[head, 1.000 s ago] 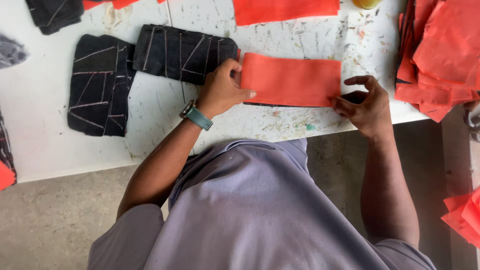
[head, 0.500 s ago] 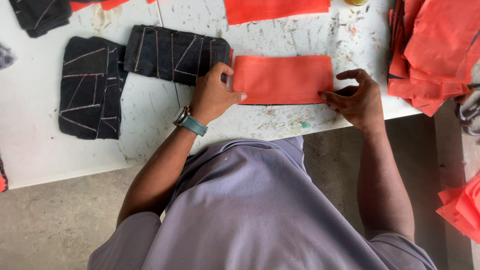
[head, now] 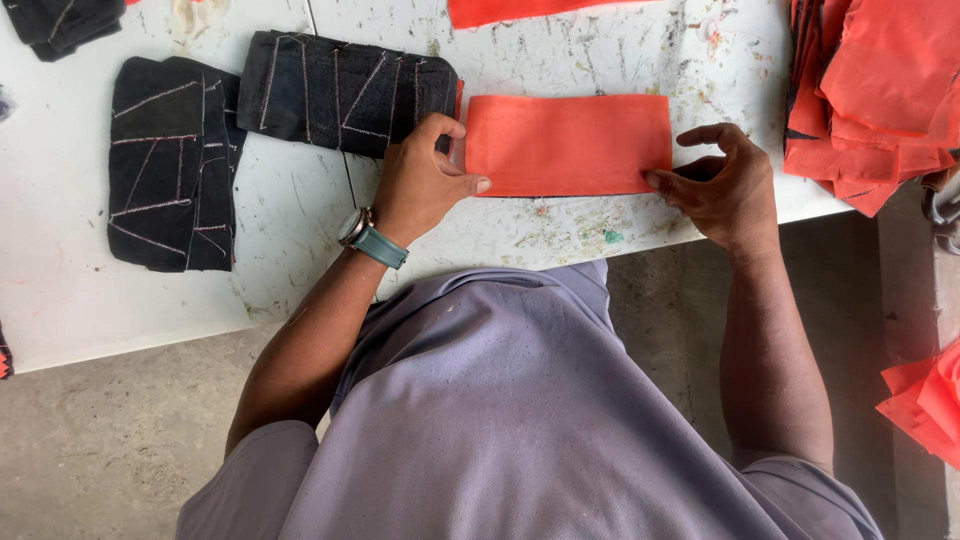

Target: The person folds red fabric pieces, rubs them with a small jar, and places black patterned fabric pieces on top. The person repeats this process multiple times, stacking the assembled pieces on the table.

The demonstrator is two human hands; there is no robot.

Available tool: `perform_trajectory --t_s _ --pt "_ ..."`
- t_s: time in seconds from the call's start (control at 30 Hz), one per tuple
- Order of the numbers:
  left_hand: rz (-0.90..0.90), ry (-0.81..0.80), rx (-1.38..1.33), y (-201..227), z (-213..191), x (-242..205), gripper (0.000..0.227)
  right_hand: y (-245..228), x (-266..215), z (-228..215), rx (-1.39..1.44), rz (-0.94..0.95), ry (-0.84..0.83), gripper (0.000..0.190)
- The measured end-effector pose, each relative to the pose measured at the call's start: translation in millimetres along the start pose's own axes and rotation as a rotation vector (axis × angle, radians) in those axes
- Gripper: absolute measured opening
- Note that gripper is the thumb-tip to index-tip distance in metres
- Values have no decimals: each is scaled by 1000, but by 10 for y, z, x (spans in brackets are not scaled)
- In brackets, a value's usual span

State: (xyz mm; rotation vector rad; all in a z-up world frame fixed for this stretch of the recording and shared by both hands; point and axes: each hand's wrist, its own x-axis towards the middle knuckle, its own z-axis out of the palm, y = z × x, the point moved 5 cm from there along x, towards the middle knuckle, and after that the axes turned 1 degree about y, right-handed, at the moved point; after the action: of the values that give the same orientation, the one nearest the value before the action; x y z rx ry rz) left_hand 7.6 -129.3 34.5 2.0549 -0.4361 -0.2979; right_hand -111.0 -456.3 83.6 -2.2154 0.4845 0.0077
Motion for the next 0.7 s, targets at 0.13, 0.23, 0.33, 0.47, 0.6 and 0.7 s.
perform_trajectory --t_s 0.13,0.23,0.33,0.47,0.6,0.7 --pt "38 10 -37 0 0 -32 57 -11 -13 -6 12 11 -3 51" --pt "44 11 -42 -13 11 -44 57 -2 -22 2 2 16 -4 49" --pt "36 -1 -20 -15 9 -22 56 -10 -21 7 13 -22 -1 49" --pt "49 -17 -11 17 4 -7 56 5 -25 5 -14 -42 6 49" --pt "38 -25 12 75 -7 -2 56 4 -37 30 -80 -97 29 49" --pt "-6 -40 82 115 -3 10 56 45 -59 56 -125 -50 44 51"
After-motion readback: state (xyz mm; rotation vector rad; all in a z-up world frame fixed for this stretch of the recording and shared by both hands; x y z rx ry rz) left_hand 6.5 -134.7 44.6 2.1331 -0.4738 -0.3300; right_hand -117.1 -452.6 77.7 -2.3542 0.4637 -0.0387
